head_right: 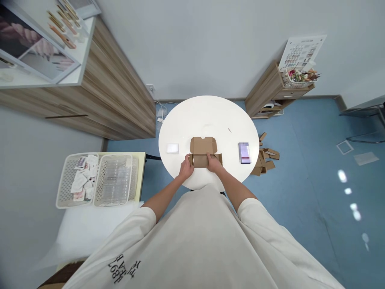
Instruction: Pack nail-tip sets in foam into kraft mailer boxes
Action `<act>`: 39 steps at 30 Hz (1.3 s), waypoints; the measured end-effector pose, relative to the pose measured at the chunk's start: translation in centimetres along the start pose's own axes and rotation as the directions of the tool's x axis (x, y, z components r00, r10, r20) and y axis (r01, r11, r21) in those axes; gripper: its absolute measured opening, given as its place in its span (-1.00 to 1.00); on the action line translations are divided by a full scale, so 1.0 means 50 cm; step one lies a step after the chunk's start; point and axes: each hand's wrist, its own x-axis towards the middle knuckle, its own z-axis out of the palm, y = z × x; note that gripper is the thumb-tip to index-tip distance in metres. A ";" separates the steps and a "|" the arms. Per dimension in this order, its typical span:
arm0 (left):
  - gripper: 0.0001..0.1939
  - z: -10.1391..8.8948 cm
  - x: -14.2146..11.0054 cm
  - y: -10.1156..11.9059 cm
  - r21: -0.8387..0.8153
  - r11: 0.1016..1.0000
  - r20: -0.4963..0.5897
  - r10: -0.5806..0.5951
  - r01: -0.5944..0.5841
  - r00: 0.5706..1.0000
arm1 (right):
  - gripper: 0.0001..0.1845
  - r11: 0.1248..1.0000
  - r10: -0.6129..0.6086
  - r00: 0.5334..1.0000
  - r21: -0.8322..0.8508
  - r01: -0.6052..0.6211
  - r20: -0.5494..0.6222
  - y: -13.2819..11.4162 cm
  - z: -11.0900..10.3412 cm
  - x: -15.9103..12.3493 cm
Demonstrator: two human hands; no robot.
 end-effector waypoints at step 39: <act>-0.65 0.002 0.025 -0.001 0.467 0.807 0.293 0.244 -0.361 0.924 | 0.24 0.998 0.022 0.997 -0.066 -0.017 0.069 -0.011 -0.011 0.004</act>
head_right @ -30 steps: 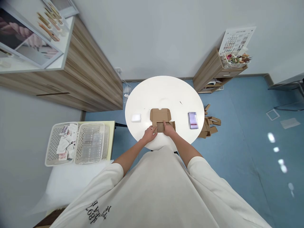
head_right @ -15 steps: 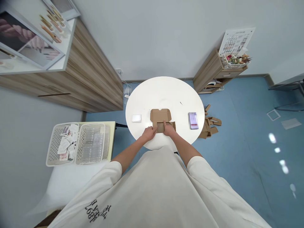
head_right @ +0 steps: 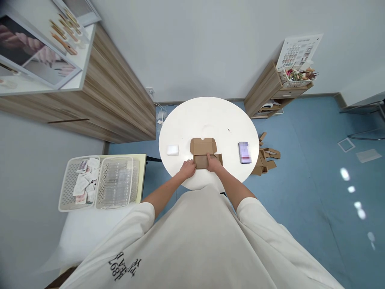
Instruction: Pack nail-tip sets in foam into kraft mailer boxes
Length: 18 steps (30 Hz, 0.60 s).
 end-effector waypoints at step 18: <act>-0.31 -0.009 0.017 0.010 0.122 0.993 -0.120 0.014 0.001 0.993 | 0.23 0.999 -0.010 0.999 0.032 0.011 -0.039 0.006 0.018 0.008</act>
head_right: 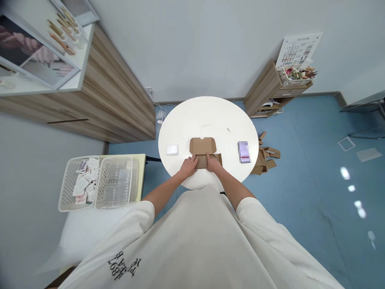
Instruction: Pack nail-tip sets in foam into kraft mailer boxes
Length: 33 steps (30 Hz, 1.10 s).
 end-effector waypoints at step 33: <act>-0.32 0.004 0.048 0.008 0.045 0.999 0.111 0.021 -0.027 0.994 | -0.29 0.972 0.137 0.919 0.231 -0.052 -0.369 0.071 0.028 -0.066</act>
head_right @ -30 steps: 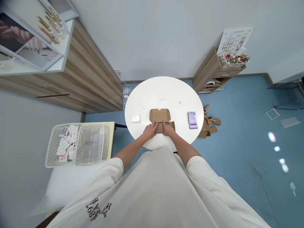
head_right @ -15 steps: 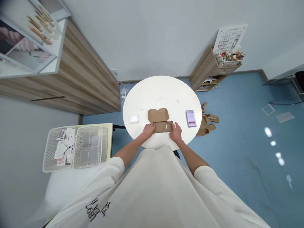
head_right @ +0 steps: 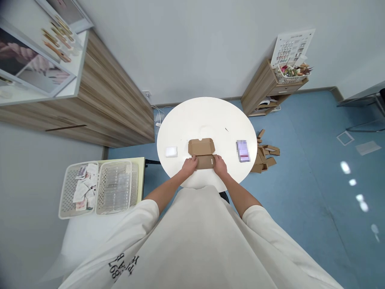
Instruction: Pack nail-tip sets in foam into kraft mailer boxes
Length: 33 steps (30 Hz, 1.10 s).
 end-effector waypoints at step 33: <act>-0.40 -0.009 -0.009 0.000 -0.062 0.998 0.012 -0.020 0.021 1.000 | -0.55 0.937 0.014 0.981 -0.344 0.054 0.192 -0.089 0.008 -0.012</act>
